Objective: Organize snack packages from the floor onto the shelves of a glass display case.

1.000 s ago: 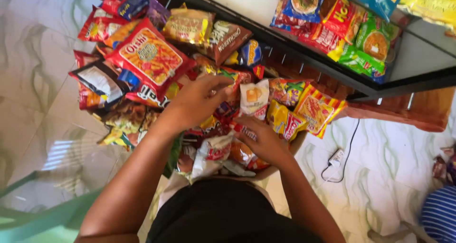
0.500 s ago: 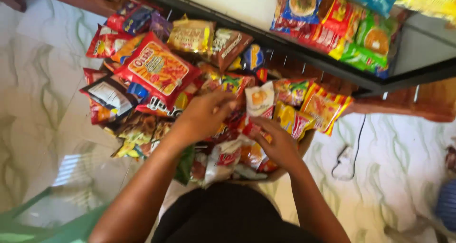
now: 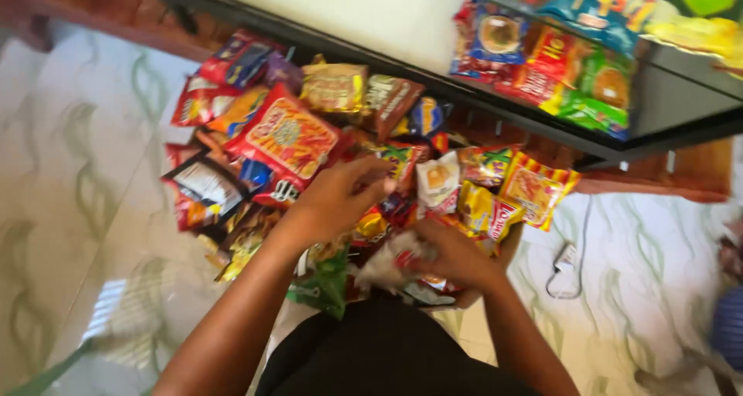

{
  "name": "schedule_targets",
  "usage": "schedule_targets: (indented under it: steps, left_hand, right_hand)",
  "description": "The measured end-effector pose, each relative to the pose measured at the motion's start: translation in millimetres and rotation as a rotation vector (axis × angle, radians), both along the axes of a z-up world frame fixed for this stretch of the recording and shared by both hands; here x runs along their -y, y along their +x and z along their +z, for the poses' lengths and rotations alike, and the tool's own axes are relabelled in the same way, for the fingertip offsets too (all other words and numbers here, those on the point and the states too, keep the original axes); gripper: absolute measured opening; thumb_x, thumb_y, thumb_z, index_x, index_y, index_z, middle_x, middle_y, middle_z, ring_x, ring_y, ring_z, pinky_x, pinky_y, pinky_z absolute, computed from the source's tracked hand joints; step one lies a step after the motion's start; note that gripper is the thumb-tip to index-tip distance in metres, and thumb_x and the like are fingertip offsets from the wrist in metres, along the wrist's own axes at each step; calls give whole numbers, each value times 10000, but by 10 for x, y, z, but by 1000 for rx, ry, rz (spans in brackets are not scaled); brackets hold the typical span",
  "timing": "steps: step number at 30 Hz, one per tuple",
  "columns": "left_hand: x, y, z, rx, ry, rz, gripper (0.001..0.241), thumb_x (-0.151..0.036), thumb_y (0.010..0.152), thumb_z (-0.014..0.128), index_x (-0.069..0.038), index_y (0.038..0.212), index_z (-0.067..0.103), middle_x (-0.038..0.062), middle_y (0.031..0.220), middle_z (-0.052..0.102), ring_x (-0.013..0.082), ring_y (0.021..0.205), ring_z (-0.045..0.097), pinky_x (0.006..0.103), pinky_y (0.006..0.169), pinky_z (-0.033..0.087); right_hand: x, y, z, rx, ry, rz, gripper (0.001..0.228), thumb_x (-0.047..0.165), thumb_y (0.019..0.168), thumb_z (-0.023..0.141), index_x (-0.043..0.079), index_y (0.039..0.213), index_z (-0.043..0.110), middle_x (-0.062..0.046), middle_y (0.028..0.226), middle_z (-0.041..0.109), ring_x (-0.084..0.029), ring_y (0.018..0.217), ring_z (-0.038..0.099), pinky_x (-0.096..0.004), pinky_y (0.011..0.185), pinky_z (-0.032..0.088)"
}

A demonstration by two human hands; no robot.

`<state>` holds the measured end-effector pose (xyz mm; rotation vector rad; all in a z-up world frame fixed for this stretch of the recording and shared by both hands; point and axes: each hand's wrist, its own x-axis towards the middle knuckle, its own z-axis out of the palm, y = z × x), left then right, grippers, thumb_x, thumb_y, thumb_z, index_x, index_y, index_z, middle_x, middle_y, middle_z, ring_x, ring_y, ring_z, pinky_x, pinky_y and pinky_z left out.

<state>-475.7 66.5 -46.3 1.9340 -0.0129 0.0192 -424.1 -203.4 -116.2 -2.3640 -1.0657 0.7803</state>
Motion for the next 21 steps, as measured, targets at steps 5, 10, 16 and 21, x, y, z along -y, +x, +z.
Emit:
schedule_targets:
  steps: [5,10,16,21]
  left_hand:
    - [170,88,-116,35,-39,-89,653,-376,919,772,-9,1418,566,168,1340,675,287,1230,646,412,1006,485]
    - [566,415,-52,-59,-403,-106,910,-325,833,834,-27,1525,324,169,1349,595,271,1216,612,393,984,511]
    - [583,689,-127,-323,-554,191,637,-296,809,833,-20,1330,592,89,1082,736,168,900,699,324,776,584]
    - [660,740,-135,-179,-232,93,492,-236,824,842,-31,1233,659,34,1019,748,103,907,693,274,786,565]
  right_hand:
    - [275,400,399,-356,504,-564,487,126,779,835,32,1219,649,-69,1075,739,-169,956,709,-349,860,584]
    - [114,542,426,-367,809,-865,446,106,856,812,2,1249,628,-82,1127,730,-173,1006,701,-348,898,585]
    - [222,630,406,-560,987,-893,506,110,908,770,4,1359,567,-79,1229,696,-181,1092,670,-350,919,569]
    - [500,620,393,-597,936,-773,507,119,927,745,19,1388,562,-73,1289,686,-170,1146,670,-330,917,571]
